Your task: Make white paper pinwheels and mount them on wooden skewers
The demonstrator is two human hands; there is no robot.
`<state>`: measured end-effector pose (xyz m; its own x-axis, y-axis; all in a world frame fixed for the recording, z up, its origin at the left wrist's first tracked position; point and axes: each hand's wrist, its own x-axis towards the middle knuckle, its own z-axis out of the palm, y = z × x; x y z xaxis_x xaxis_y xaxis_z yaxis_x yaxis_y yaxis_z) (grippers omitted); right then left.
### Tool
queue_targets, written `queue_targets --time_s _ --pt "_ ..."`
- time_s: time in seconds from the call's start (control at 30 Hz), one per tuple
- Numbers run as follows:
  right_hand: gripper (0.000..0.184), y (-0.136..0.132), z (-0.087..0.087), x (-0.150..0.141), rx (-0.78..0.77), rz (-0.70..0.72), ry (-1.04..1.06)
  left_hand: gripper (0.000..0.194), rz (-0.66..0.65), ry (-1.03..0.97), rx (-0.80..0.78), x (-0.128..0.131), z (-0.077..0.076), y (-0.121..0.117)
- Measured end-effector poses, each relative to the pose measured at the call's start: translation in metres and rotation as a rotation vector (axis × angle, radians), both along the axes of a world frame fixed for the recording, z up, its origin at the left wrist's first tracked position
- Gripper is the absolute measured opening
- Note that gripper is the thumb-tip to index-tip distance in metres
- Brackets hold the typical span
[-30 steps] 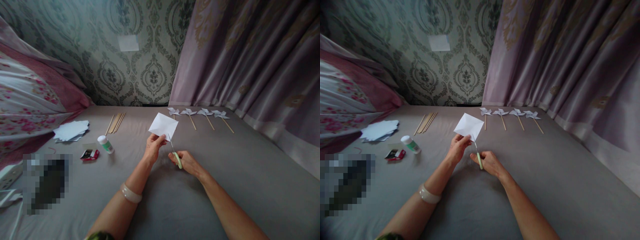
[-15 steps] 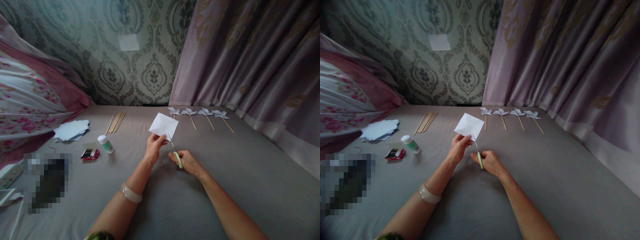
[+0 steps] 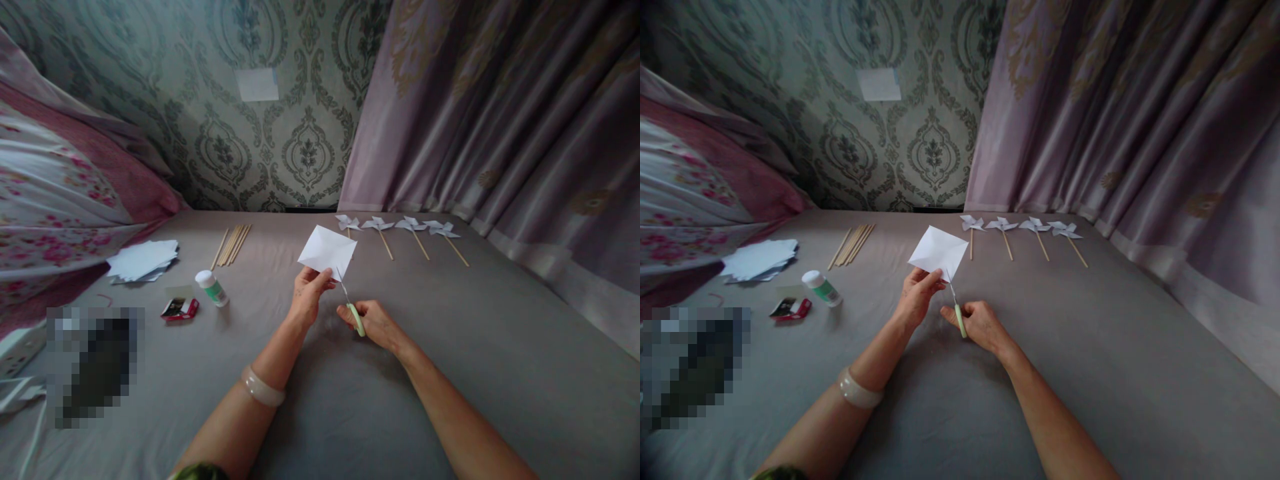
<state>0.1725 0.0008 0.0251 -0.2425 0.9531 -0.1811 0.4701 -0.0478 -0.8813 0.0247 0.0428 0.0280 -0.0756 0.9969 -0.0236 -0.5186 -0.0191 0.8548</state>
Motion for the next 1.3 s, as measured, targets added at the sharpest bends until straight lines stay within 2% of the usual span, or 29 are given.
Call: queue_targets --time_s 0.6,0.93,1.3 --pt "0.054 -0.0003 0.0003 -0.0012 0.026 -0.059 0.015 0.032 0.0 -0.01 0.0 0.0 -0.0004 0.0005" --pt "0.05 0.0006 -0.0021 -0.0008 0.109 -0.094 -0.035 0.032 -0.002 -0.011 0.013 -0.0003 -0.0012 0.0016" --pt "0.051 0.0001 0.0016 -0.0032 0.097 -0.135 -0.12 0.032 -0.007 -0.022 0.019 -0.0003 -0.0004 0.0016"
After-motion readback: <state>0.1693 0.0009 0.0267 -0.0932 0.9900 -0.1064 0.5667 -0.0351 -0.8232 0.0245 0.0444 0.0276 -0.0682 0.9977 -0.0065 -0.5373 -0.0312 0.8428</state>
